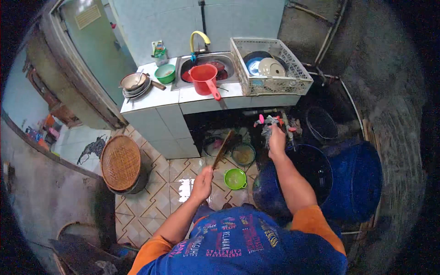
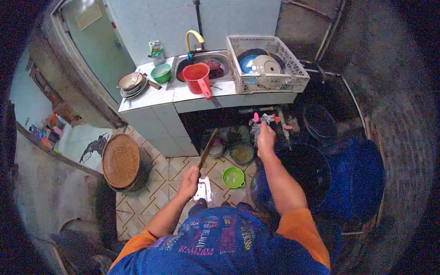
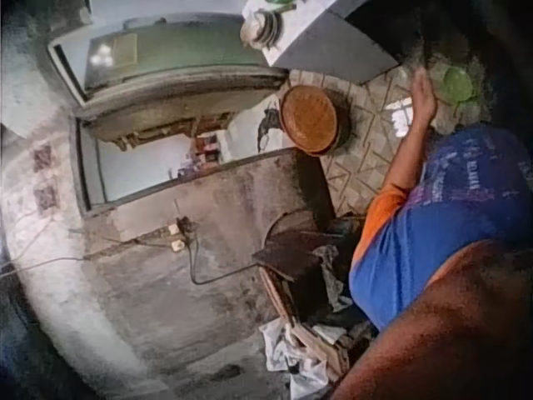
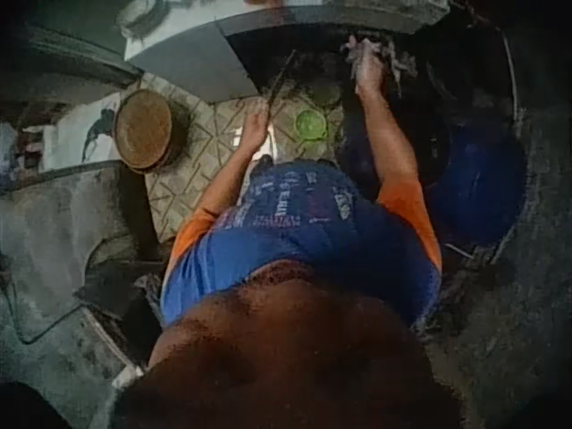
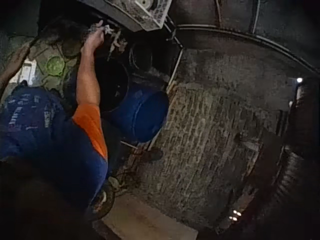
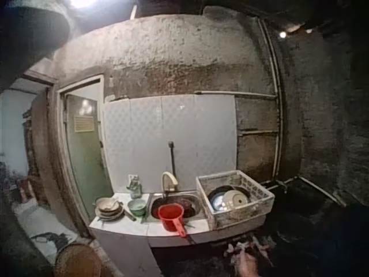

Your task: The person rinses a blue container and lid with water using a pink scoop, then uses a wooden pestle to pound items in a green bowl before adding water and pouring the contents into a large blue barrel.

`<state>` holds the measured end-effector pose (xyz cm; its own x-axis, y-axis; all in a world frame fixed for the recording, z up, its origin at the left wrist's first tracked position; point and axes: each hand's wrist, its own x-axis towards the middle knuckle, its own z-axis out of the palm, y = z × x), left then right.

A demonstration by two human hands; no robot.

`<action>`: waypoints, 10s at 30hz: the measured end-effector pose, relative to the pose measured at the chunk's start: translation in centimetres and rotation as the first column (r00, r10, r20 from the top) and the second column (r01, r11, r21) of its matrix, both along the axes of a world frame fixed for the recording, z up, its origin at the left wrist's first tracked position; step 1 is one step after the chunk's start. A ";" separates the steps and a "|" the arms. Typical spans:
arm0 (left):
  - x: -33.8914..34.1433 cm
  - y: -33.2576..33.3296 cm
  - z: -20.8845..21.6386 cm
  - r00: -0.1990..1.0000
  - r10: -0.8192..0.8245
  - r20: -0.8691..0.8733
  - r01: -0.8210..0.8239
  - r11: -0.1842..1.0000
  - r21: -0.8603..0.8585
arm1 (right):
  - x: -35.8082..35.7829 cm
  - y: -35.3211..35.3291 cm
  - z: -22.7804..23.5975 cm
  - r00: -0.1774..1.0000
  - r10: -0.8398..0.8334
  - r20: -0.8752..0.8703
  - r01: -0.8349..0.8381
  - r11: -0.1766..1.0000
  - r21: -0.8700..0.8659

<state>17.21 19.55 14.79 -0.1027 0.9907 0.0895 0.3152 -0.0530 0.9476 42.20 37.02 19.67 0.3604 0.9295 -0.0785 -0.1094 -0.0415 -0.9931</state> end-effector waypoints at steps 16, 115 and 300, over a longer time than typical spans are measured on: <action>2.9 1.7 1.9 0.962 -0.056 -0.266 0.047 0.998 -0.041 | -7.1 -5.3 1.7 0.520 -0.154 0.840 -0.607 0.625 0.491; 2.1 1.0 2.4 0.964 -0.231 0.135 0.244 0.966 -0.091 | -6.7 -5.2 1.7 0.368 -0.006 0.930 -0.884 0.308 0.352; -1.3 3.1 5.1 0.857 -0.128 -0.499 0.126 0.991 -0.038 | -9.3 -8.4 3.3 0.286 0.080 0.955 -0.868 0.443 0.223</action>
